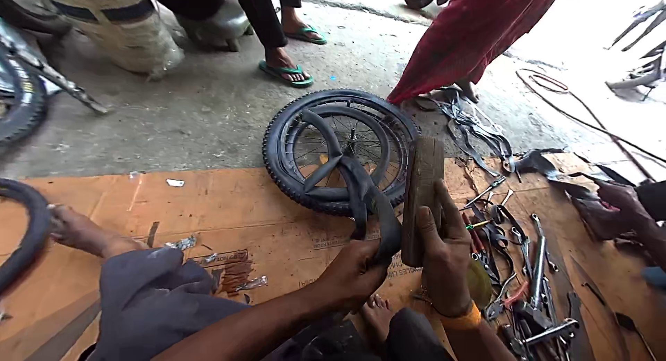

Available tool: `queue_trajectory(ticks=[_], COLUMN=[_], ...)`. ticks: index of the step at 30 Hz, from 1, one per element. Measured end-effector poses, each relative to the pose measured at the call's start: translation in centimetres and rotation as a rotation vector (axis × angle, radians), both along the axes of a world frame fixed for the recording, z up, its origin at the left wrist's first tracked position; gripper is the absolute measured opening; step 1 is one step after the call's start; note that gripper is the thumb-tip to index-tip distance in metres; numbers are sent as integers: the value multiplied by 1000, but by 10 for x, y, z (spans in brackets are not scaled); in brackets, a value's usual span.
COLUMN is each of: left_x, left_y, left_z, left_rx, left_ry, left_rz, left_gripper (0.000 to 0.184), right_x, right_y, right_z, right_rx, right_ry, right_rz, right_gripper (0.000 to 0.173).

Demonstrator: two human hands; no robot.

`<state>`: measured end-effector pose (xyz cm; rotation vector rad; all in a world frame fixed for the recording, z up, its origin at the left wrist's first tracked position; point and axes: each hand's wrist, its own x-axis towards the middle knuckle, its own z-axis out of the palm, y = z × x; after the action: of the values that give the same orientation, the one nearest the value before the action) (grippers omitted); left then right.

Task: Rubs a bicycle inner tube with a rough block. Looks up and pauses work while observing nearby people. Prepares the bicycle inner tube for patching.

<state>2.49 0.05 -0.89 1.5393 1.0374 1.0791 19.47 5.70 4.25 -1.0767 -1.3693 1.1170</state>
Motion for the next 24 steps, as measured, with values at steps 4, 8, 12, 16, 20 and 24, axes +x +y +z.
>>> queue_trajectory(ticks=[4,8,12,16,20,24], left_x=[-22,-13,-13,-29,-18,-5], left_y=[2,-9,-3,0,-10,0], left_z=[13,-5,3,12,-5,-3], left_rx=[-204,-16,101,-124,-19,125], left_ry=[-145,-1,41,-160,-29,37], left_rz=[110,48,45,180,122,31], left_gripper=[20,19,15,19,17,17], right_x=[23,12,-8,15,12,-13], right_y=[-41,-32,1,-39,-41,-2], right_z=[-15,-18,7,-7,-20,4], right_rx=[114,41,-2,24,30,-27], right_ry=[-205,-134,77,-137,-90,147], right_rz=[229,153,15,190,206,1], right_gripper=[59,54,58,57,53,55])
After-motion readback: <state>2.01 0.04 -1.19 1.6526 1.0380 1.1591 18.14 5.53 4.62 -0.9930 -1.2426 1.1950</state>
